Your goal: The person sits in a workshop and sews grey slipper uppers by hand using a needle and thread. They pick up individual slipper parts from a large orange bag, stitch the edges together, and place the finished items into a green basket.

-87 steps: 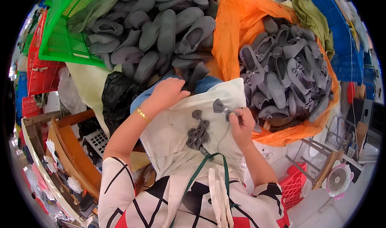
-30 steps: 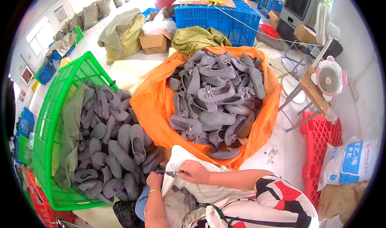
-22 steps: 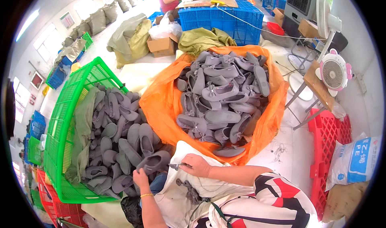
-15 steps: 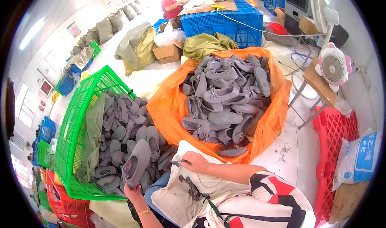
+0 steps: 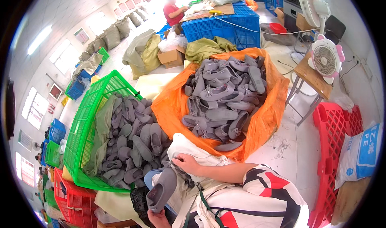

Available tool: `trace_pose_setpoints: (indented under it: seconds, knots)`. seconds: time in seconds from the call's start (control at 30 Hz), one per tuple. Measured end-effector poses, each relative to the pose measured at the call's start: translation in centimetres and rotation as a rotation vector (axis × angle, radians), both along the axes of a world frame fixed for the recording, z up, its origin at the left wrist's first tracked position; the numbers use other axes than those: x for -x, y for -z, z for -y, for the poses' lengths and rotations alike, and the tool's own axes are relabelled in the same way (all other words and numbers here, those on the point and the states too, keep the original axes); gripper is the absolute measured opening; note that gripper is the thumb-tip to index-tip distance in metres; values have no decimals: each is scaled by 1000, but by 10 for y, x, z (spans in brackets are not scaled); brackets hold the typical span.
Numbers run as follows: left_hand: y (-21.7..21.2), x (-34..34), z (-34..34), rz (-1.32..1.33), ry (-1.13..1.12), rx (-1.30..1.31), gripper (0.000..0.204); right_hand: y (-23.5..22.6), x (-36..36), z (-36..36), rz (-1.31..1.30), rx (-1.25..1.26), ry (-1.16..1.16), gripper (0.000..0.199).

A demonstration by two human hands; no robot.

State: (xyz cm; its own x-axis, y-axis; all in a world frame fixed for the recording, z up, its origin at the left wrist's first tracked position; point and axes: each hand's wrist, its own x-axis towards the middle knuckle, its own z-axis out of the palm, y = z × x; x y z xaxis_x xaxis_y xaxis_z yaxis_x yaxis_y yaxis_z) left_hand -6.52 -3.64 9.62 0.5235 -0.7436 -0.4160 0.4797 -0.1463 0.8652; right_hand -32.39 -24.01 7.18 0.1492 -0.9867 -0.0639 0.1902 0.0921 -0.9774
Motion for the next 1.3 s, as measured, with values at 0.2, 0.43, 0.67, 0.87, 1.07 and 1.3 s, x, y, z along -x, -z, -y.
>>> trace_pose_setpoints:
  seconds: [0.2, 0.43, 0.67, 0.87, 1.07, 1.3]
  knots:
    - [-4, 47, -22, -42, 89, 179, 33, 3, 1, -19, -47, -31, 41, 29]
    - [1, 50, -41, -97, 90, 132, 25, -26, 16, -35, 326, -276, 65, 20]
    - [28, 43, -65, -66, 166, -87, 34, 0, -3, -43, 304, -279, -61, 16]
    - [9, -5, -12, 860, 326, -48, 32, -2, -1, -47, -30, -200, -78, 21]
    - [-11, -6, 113, 1324, 421, -166, 31, 28, -7, -46, -49, -52, -7, 25]
    - [21, 27, 196, 1837, 702, -437, 36, 14, 0, -50, -31, -57, -8, 23]
